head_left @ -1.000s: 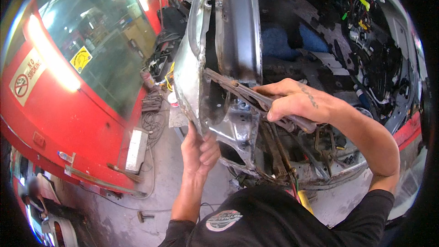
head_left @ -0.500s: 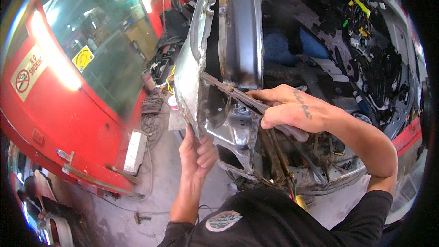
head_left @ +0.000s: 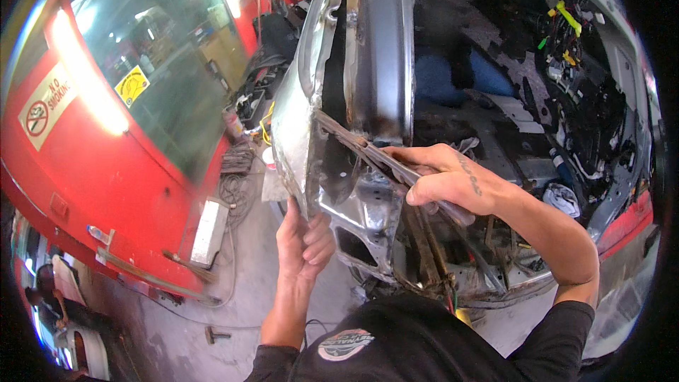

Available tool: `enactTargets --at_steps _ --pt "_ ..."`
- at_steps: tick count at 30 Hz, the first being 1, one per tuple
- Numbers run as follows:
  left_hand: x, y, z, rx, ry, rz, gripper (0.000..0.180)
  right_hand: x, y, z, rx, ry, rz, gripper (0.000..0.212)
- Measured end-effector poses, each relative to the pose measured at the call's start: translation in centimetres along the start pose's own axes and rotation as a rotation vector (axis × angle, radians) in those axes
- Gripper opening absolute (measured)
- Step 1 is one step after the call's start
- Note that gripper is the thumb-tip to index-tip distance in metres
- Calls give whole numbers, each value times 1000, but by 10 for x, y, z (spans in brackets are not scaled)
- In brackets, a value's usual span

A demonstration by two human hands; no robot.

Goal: The person uses locking pliers to pull and align a damaged metal panel on the front fender of a silver car. They repeatedly clamp and adjust the metal edge, then visually check the alignment by running their hands along the panel surface.

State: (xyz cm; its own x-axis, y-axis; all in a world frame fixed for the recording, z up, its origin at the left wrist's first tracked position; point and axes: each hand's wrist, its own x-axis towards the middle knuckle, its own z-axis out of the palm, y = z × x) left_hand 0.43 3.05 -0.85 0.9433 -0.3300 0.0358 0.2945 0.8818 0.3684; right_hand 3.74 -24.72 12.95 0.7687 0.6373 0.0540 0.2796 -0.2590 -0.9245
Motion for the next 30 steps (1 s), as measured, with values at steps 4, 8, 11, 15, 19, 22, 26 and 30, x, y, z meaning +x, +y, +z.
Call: enactTargets --at_steps 4,8,11,15,19,22,26,30 --pt "0 1 0 0 2 -3 56 2 5 -1 24 -4 -8 65" --pt "0 1 1 -5 6 0 56 0 8 1 69 8 0 66" --pt "0 1 -1 1 0 4 56 1 6 3 80 19 2 67" --pt "1 2 -4 -9 -23 0 56 1 11 2 78 15 17 67" --pt "0 2 -3 -36 -22 2 56 3 13 7 199 -3 14 68" --pt "0 1 -3 -30 -13 5 56 6 19 7 192 -14 -10 68" --pt "-1 2 -4 -21 -21 -6 58 7 18 11 177 0 -9 70" --pt "0 3 -7 7 -38 -19 60 5 11 12 162 -15 -8 71"
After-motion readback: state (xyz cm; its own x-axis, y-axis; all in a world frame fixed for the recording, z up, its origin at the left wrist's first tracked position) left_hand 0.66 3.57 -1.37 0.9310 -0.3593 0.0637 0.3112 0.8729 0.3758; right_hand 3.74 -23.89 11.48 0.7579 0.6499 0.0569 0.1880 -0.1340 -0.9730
